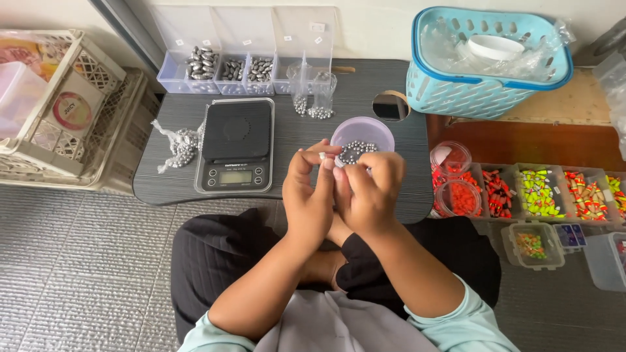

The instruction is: The person sits on the floor and transfers small silver beads from a purple container into clear plastic bags. They repeatedly pick up beads by hand and place them into the bags, occasionally adjusting the bag opening.

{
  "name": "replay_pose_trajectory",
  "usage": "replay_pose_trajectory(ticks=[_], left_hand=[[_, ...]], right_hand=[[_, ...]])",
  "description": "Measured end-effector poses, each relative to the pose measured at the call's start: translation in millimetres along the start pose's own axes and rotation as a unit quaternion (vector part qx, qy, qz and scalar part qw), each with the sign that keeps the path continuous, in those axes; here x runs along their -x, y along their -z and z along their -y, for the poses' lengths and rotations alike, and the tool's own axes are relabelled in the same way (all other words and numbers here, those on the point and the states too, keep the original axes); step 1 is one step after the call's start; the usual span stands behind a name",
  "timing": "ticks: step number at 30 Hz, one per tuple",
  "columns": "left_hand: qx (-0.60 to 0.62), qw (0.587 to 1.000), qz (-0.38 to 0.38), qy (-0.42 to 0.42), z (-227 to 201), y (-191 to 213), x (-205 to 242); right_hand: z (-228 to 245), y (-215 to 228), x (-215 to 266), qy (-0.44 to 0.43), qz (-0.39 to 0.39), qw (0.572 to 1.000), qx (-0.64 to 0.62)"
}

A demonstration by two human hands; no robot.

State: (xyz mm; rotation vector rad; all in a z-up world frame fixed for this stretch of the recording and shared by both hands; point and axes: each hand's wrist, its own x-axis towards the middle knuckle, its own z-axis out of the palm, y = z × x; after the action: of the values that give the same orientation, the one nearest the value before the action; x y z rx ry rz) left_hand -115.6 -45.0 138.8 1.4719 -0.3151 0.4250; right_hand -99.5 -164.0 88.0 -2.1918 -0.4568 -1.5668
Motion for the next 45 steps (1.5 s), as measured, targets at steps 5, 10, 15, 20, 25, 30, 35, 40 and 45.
replay_pose_trajectory(ticks=[5,10,15,20,25,30,35,40,45], left_hand=[[-0.029,0.988,-0.037,-0.148,22,-7,16],[-0.052,0.974,-0.079,-0.205,33,-19,24],[-0.109,0.933,-0.16,-0.303,52,-18,16],[-0.173,0.898,-0.169,-0.368,58,-12,13],[-0.215,0.884,-0.137,-0.392,53,-8,9],[-0.317,0.864,-0.061,-0.387,33,-11,12],[-0.218,0.891,-0.053,-0.395,28,-7,9],[-0.014,0.96,-0.041,-0.276,12,-8,7],[0.007,0.991,-0.024,-0.135,6,-4,5]], right_hand=[[3,28,-32,-0.244,0.184,0.908,-0.285],[-4,22,-11,-0.468,0.234,0.726,-0.445],[41,53,-46,-0.251,0.073,0.927,-0.268],[43,53,-46,-0.223,0.103,0.918,-0.312],[28,46,-41,-0.247,0.111,0.884,-0.381],[9,47,-42,-0.205,0.107,0.934,-0.273],[16,49,-41,-0.222,0.078,0.934,-0.269],[10,49,-40,-0.276,0.043,0.916,-0.288],[17,54,-42,-0.321,0.079,0.889,-0.316]])
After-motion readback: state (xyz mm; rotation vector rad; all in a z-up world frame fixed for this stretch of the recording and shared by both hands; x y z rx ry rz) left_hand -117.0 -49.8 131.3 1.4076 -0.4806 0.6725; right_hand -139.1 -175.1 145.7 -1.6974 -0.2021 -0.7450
